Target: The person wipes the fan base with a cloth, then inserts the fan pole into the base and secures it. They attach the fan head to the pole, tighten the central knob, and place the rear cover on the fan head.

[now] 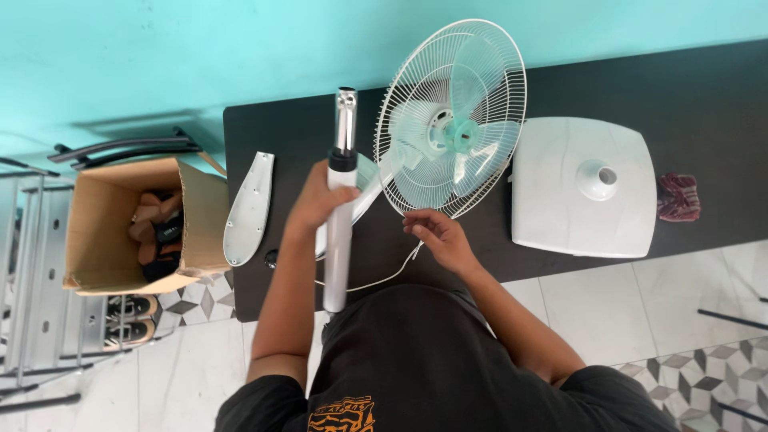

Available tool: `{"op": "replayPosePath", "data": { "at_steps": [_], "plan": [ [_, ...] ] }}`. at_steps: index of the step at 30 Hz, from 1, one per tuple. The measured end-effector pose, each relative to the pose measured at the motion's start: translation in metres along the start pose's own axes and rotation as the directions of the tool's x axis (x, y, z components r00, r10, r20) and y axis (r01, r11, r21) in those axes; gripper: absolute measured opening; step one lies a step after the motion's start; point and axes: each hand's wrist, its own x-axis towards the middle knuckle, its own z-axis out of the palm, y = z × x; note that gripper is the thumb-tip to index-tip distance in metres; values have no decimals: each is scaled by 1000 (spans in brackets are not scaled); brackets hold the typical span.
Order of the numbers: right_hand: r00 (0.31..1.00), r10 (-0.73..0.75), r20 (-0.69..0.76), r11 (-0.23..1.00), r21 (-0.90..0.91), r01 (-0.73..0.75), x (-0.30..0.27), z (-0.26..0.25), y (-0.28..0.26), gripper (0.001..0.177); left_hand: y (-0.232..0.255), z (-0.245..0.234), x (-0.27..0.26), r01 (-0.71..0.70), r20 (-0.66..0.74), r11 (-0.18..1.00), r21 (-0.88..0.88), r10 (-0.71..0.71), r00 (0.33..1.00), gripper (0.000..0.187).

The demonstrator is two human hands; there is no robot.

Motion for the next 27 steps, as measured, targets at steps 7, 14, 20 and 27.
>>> {"op": "replayPosePath", "data": {
  "at_steps": [7, 14, 20, 27],
  "plan": [
    [988, -152, -34, 987, 45, 154, -7, -21, -56, 50, -5, 77, 10, -55, 120, 983, -177, 77, 990, 55],
    [966, -174, -193, 984, -7, 176, -24, -62, -91, 59, 1, 158, 24, -94, 347, 980, -177, 152, 925, 62],
    [958, -89, -274, 994, 41, 104, -49, -119, -96, 51, 9, 227, 37, -78, 382, 955, -288, 189, 905, 67],
    [975, -17, -221, 924, 369, 100, -87, -208, -103, 44, -10, 274, 41, 56, 334, 973, -224, 23, 942, 43]
  ]
}}
